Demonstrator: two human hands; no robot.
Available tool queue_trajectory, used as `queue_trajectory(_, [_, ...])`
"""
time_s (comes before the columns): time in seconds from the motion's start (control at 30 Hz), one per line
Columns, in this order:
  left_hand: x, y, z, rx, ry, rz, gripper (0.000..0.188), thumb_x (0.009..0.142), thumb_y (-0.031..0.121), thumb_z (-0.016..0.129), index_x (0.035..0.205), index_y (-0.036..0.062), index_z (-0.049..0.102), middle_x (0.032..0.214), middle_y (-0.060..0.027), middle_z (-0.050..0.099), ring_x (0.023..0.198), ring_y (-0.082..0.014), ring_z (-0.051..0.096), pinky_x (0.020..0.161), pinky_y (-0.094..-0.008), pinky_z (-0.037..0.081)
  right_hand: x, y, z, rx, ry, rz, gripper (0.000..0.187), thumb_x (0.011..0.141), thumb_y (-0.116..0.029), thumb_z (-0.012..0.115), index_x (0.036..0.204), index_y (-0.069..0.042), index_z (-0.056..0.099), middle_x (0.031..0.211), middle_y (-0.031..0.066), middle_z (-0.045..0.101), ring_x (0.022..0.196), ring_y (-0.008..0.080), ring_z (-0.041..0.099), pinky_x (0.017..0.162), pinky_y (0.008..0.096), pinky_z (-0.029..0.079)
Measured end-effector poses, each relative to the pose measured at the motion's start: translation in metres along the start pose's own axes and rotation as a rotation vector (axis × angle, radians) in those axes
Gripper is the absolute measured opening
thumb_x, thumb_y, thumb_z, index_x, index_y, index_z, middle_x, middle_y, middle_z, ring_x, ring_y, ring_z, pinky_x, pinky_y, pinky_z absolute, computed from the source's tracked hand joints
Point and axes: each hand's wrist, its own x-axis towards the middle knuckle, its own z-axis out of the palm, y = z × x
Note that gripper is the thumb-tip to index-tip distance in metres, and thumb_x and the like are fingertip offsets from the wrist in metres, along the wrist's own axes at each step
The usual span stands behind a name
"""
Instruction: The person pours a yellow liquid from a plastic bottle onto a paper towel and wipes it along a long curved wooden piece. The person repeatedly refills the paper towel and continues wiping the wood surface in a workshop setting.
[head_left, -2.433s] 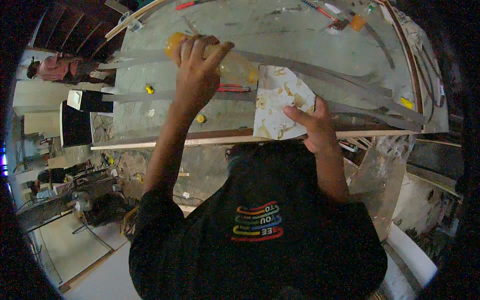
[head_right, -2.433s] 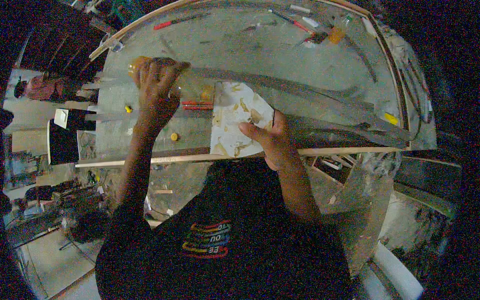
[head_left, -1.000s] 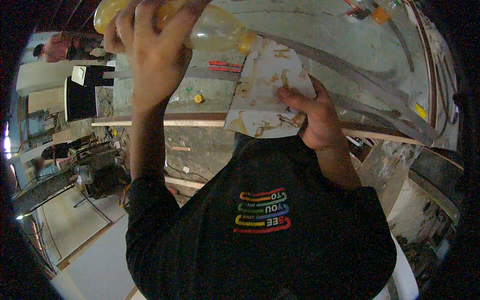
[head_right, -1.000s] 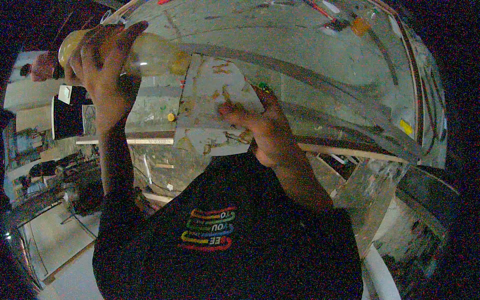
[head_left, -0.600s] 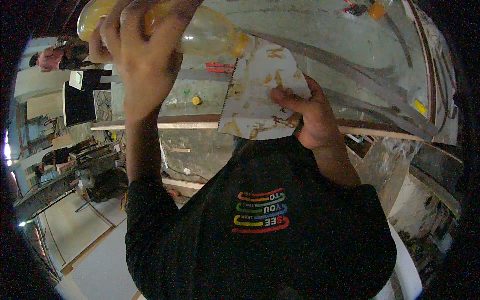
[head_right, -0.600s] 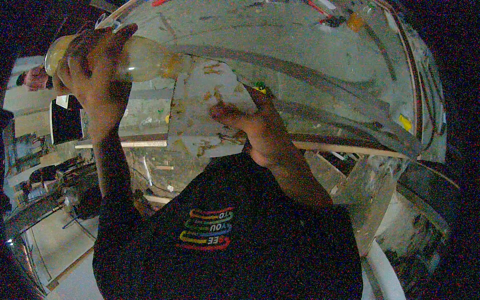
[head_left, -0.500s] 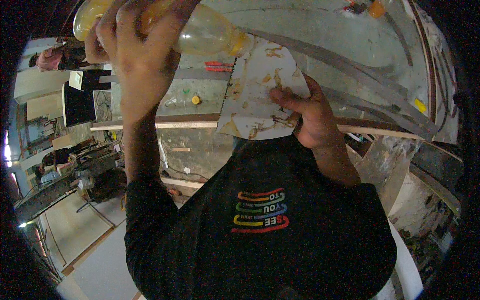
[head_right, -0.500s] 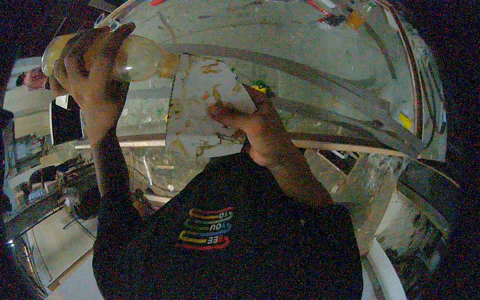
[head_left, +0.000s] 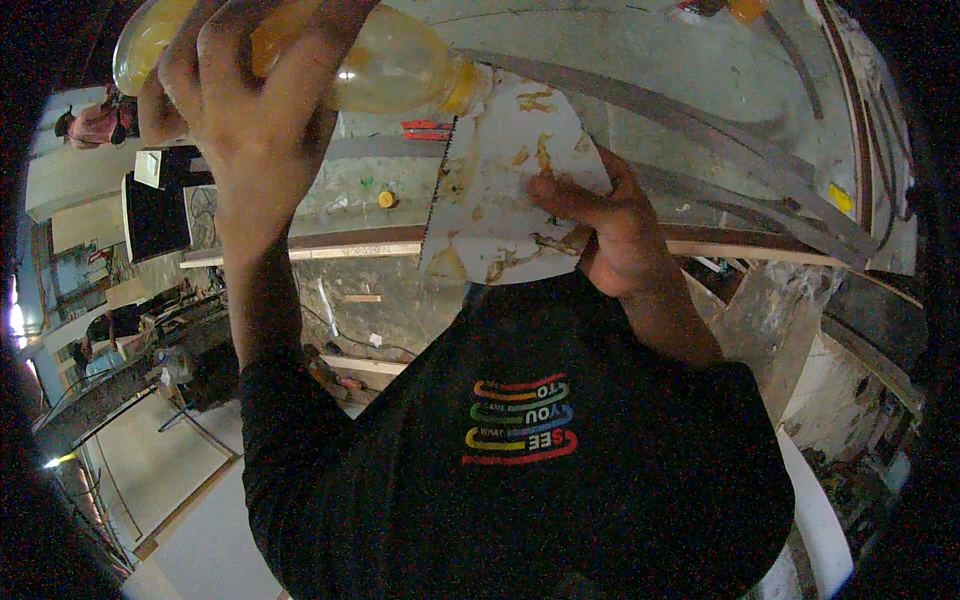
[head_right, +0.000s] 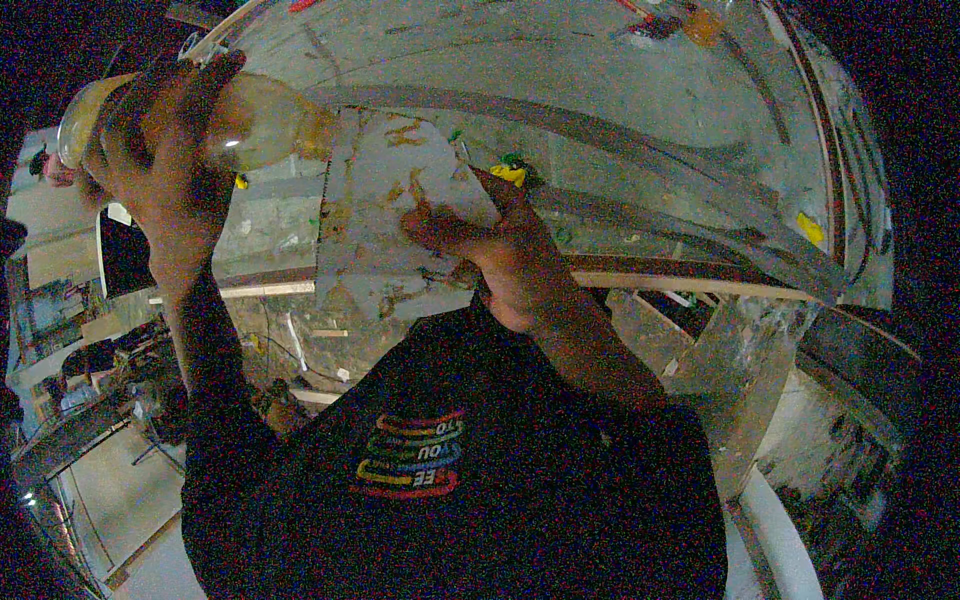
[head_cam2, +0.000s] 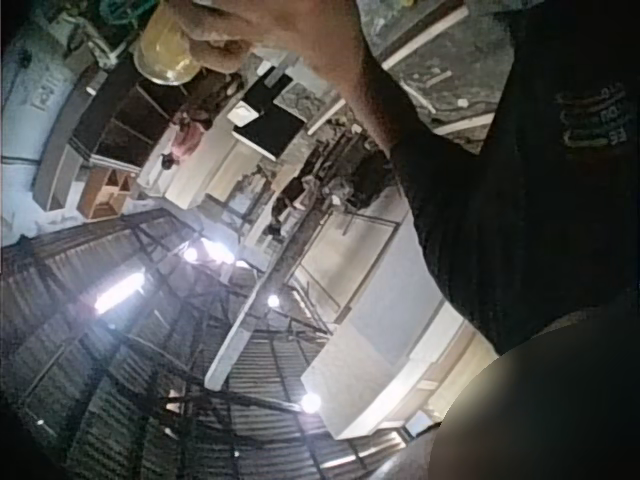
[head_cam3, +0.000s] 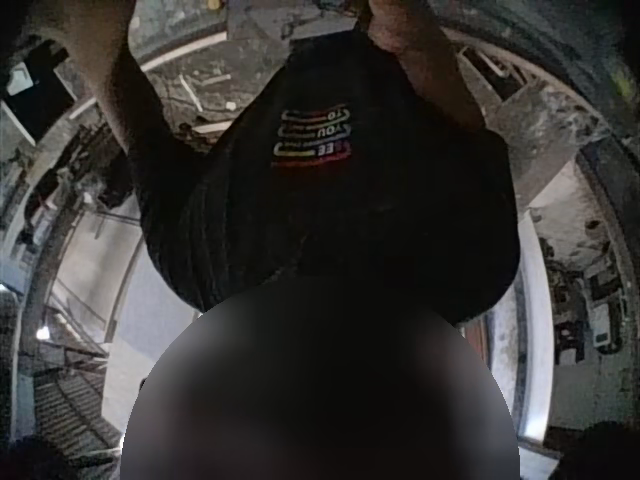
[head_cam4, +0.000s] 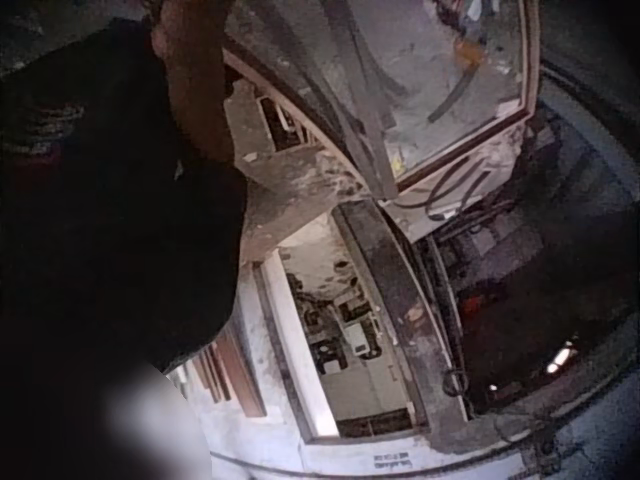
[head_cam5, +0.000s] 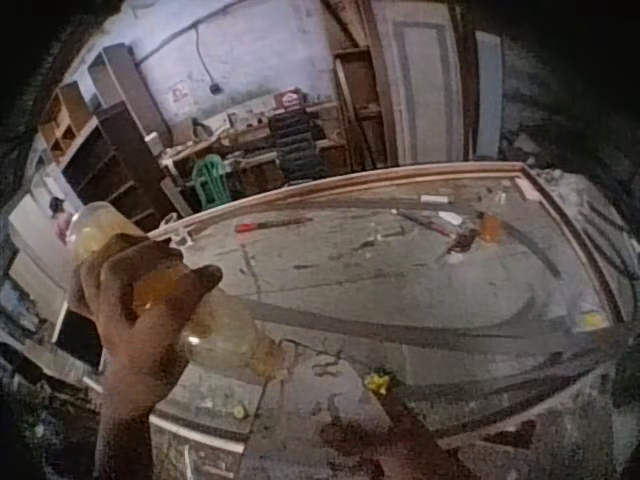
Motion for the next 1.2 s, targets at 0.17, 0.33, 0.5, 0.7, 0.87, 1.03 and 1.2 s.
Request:
queue_trajectory(0.17, [0.001,-0.003,0.0,-0.048,-0.006,0.012,0.064,0.057,0.009,0.069,0.116,0.0309,0.067,0.115,0.0005,0.063,0.108,-0.0266,0.052,0.096,-0.0429,0.035,0.0,0.003,0.0,0.018,-0.006,-0.005,0.043,0.078,-0.021,0.078,0.115,-0.005,0.06,0.103,0.007,0.069,0.093,0.0194,0.067,0.077,0.0355,0.055])
queue_trajectory(0.33, [0.002,-0.006,-0.005,0.016,-0.055,0.034,0.063,0.058,0.01,0.07,0.116,0.0323,0.067,0.116,-0.0027,0.062,0.109,-0.0278,0.052,0.095,-0.0447,0.037,0.002,0.003,-0.002,-0.069,-0.036,0.008,0.043,0.078,-0.024,0.078,0.115,-0.008,0.061,0.102,0.0056,0.069,0.091,0.0174,0.067,0.071,0.0318,0.055])
queue_trajectory(0.5, [0.006,-0.01,-0.01,0.017,-0.028,0.059,0.063,0.057,0.013,0.073,0.117,0.0326,0.067,0.118,-0.0036,0.061,0.111,-0.0271,0.052,0.095,-0.0441,0.035,0.002,0.005,-0.003,-0.002,-0.062,-0.016,0.044,0.079,-0.024,0.078,0.115,-0.007,0.061,0.102,0.0037,0.069,0.09,0.0152,0.067,0.064,0.0289,0.053])
queue_trajectory(0.7, [0.012,-0.01,-0.017,0.117,-0.03,0.117,0.063,0.057,0.013,0.074,0.117,0.0329,0.067,0.119,-0.003,0.06,0.112,-0.0268,0.053,0.094,-0.0429,0.035,-0.001,0.001,0.001,0.063,-0.043,0.01,0.054,0.076,-0.016,0.08,0.123,-0.005,0.056,0.107,0.0076,0.068,0.095,0.02,0.067,0.084,0.036,0.054])
queue_trajectory(0.87, [0.021,-0.011,-0.024,0.103,0.016,0.172,0.062,0.056,0.012,0.073,0.114,0.0339,0.069,0.12,-0.0009,0.061,0.114,-0.0236,0.053,0.093,-0.0428,0.035,-0.004,-0.002,0.007,0.081,-0.051,0.063,0.056,0.076,-0.015,0.08,0.125,-0.005,0.055,0.11,0.009,0.067,0.099,0.0209,0.065,0.09,0.0375,0.052])
queue_trajectory(1.03, [0.022,-0.009,-0.033,0.139,0.038,0.172,0.065,0.053,0.01,0.072,0.113,0.0331,0.069,0.12,0.0013,0.06,0.113,-0.0215,0.054,0.092,-0.0425,0.036,-0.002,-0.001,0.012,0.004,-0.028,0.067,0.053,0.078,-0.018,0.079,0.124,-0.005,0.056,0.109,0.0072,0.067,0.097,0.0206,0.066,0.088,0.0374,0.053])
queue_trajectory(1.2, [0.022,-0.01,-0.042,0.175,-0.001,0.142,0.065,0.053,0.009,0.072,0.112,0.0337,0.069,0.118,0.0025,0.061,0.112,-0.0214,0.054,0.092,-0.0413,0.036,-0.004,0.003,0.01,-0.172,-0.013,0.022,0.053,0.079,-0.025,0.077,0.124,-0.005,0.056,0.108,0.0061,0.067,0.094,0.0188,0.066,0.079,0.0338,0.053])
